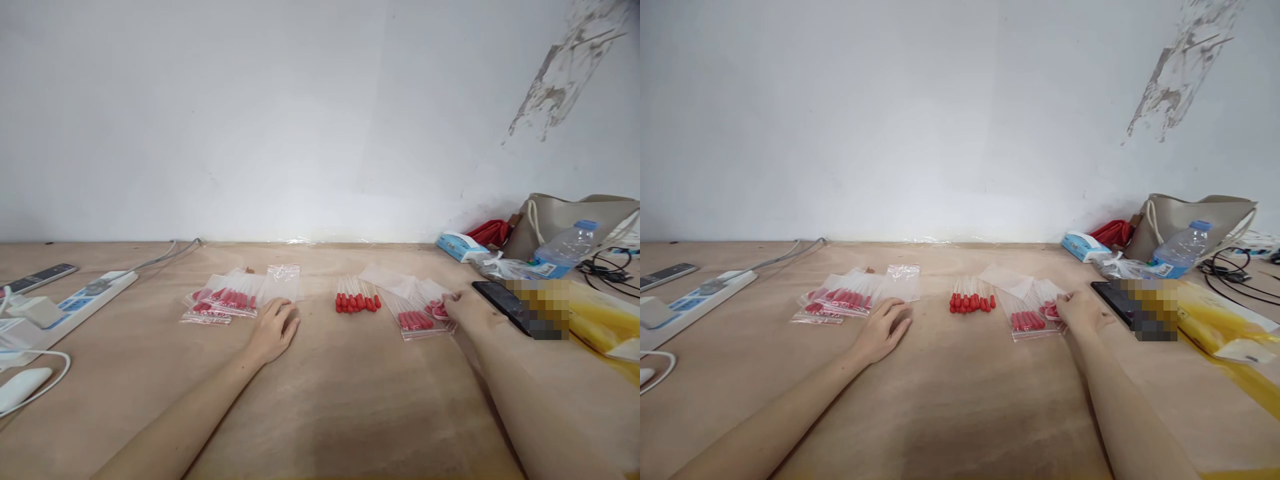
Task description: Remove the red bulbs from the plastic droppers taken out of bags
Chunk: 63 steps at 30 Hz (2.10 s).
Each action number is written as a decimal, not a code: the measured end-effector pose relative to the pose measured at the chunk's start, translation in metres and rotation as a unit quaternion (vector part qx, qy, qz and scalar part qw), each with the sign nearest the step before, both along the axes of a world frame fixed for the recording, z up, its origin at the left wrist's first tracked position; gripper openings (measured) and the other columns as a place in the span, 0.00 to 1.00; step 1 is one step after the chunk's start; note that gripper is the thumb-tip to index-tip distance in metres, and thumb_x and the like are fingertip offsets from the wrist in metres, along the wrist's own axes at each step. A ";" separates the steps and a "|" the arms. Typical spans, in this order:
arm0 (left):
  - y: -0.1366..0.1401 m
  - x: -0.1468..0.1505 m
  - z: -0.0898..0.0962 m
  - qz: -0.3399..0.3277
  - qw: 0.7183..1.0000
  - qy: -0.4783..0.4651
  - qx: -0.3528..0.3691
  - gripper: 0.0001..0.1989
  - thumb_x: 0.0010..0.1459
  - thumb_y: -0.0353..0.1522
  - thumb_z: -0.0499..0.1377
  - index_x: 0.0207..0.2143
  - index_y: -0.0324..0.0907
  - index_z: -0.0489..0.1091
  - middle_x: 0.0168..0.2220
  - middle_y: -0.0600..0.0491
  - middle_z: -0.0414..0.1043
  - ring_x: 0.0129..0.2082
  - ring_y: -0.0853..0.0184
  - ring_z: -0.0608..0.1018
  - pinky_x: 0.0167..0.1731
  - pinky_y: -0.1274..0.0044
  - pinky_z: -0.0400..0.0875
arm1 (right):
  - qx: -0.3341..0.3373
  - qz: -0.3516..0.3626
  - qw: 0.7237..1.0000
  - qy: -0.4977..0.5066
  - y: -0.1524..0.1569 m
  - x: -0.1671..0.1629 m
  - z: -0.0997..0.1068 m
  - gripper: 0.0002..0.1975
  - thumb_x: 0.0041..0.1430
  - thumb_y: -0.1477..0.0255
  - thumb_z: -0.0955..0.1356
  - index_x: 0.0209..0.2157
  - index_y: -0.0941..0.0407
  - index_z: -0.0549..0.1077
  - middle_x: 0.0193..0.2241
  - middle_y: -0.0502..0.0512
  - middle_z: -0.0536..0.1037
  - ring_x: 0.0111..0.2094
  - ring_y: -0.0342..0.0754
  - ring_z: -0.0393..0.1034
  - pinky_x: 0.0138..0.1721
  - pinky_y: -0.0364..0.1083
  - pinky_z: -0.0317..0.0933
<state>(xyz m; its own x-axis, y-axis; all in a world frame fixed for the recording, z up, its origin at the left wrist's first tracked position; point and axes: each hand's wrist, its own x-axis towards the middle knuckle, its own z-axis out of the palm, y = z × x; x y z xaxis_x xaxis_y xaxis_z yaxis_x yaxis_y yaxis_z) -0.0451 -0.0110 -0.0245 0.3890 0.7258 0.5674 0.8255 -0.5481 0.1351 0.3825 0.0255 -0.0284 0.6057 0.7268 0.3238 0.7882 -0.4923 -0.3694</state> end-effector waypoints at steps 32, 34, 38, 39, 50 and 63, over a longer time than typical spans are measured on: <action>-0.033 0.014 0.025 -0.147 0.918 -0.116 -0.350 0.10 0.58 0.37 0.48 0.31 0.40 0.62 0.28 0.57 0.62 0.28 0.72 0.64 0.29 0.80 0.61 | -0.016 0.449 0.885 0.126 -0.069 -0.166 0.008 0.17 0.49 0.56 0.64 0.28 0.56 0.69 0.25 0.52 0.71 0.27 0.46 0.64 0.27 0.43 0.54; -0.034 0.014 0.026 -0.152 0.920 -0.130 -0.338 0.09 0.60 0.36 0.45 0.31 0.41 0.59 0.29 0.56 0.61 0.29 0.71 0.64 0.30 0.80 0.61 | -0.040 0.470 0.872 0.133 -0.069 -0.166 0.008 0.16 0.48 0.56 0.65 0.27 0.55 0.71 0.27 0.52 0.72 0.30 0.47 0.65 0.30 0.44 0.54; -0.031 0.011 0.022 -0.165 0.902 -0.180 -0.357 0.07 0.59 0.36 0.47 0.32 0.41 0.56 0.25 0.59 0.57 0.26 0.73 0.61 0.27 0.81 0.58 | -0.071 0.491 0.857 0.141 -0.072 -0.174 0.011 0.13 0.52 0.60 0.63 0.25 0.54 0.72 0.28 0.50 0.72 0.34 0.48 0.64 0.37 0.47 0.52; -0.029 0.010 0.020 -0.170 0.894 -0.197 -0.365 0.07 0.58 0.36 0.49 0.32 0.42 0.56 0.25 0.60 0.57 0.25 0.73 0.61 0.27 0.82 0.58 | -0.077 0.490 0.856 0.145 -0.073 -0.177 0.012 0.13 0.53 0.61 0.63 0.25 0.54 0.72 0.28 0.50 0.72 0.35 0.48 0.64 0.38 0.48 0.51; -0.015 0.002 0.018 -0.070 0.954 -0.221 -0.191 0.13 0.48 0.37 0.60 0.34 0.40 0.64 0.32 0.53 0.65 0.30 0.70 0.66 0.31 0.77 0.63 | -0.069 0.473 0.863 0.166 -0.071 -0.182 0.005 0.14 0.54 0.61 0.62 0.23 0.56 0.69 0.28 0.50 0.73 0.35 0.48 0.63 0.41 0.50 0.48; -0.035 0.044 0.014 -0.169 0.967 -0.077 -0.174 0.10 0.57 0.31 0.51 0.38 0.43 0.70 0.41 0.50 0.70 0.42 0.65 0.71 0.44 0.72 0.66 | -0.045 0.459 0.803 0.378 -0.069 -0.187 0.000 0.20 0.46 0.67 0.67 0.42 0.56 0.62 0.21 0.47 0.73 0.26 0.45 0.68 0.33 0.46 0.57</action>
